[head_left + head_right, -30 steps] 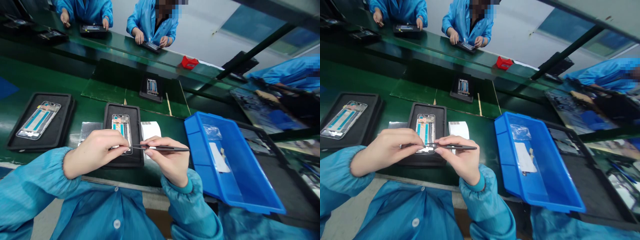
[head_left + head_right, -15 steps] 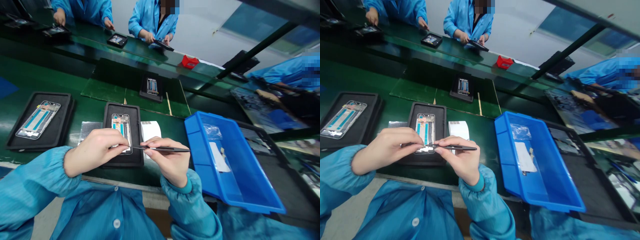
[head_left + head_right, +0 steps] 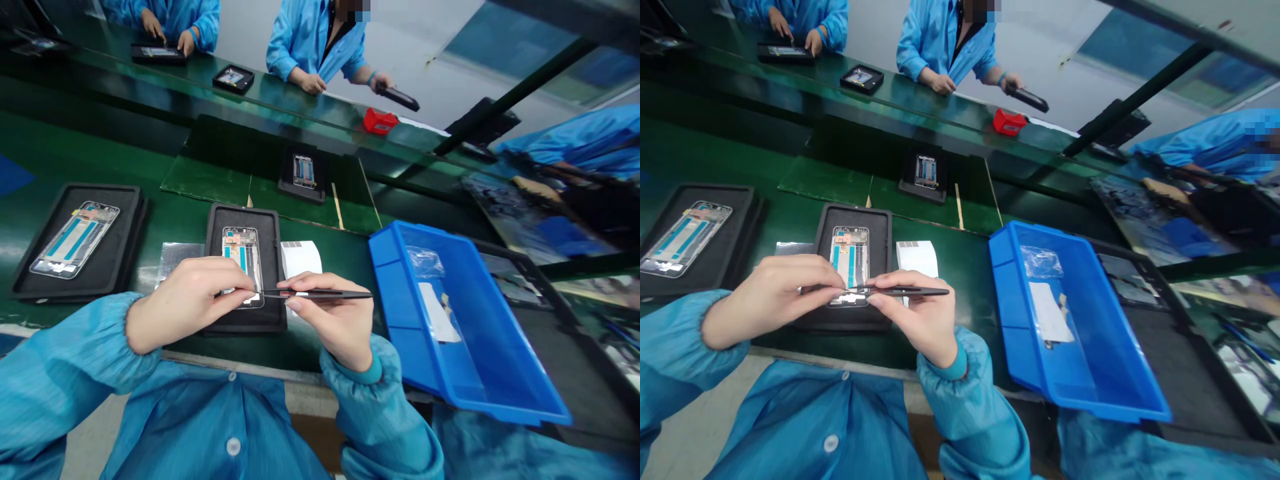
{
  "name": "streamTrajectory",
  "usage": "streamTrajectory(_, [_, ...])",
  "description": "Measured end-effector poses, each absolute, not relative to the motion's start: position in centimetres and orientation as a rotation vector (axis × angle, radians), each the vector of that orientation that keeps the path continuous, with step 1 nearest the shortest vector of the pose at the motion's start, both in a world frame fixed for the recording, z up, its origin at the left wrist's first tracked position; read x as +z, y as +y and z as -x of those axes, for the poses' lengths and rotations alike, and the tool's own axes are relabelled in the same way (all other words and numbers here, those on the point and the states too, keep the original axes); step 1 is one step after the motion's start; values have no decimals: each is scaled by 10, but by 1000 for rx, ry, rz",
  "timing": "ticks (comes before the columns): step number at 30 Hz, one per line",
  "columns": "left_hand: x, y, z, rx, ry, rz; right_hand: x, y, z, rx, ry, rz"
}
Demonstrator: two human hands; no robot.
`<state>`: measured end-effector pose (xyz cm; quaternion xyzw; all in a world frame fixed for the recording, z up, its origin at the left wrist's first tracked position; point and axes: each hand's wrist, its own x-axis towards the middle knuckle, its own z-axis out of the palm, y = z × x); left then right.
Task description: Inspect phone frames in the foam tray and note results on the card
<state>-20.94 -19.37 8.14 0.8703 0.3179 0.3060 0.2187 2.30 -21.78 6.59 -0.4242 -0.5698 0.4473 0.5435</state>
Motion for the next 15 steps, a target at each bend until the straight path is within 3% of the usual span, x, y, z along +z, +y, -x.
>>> streamTrajectory(8, [83,-192,207,826,938,-2312,64,-218,-22,1017,-1331,985])
streamTrajectory(15, [77,-190,207,691,1117,-1778,59,-218,-22,1018,-1258,1060])
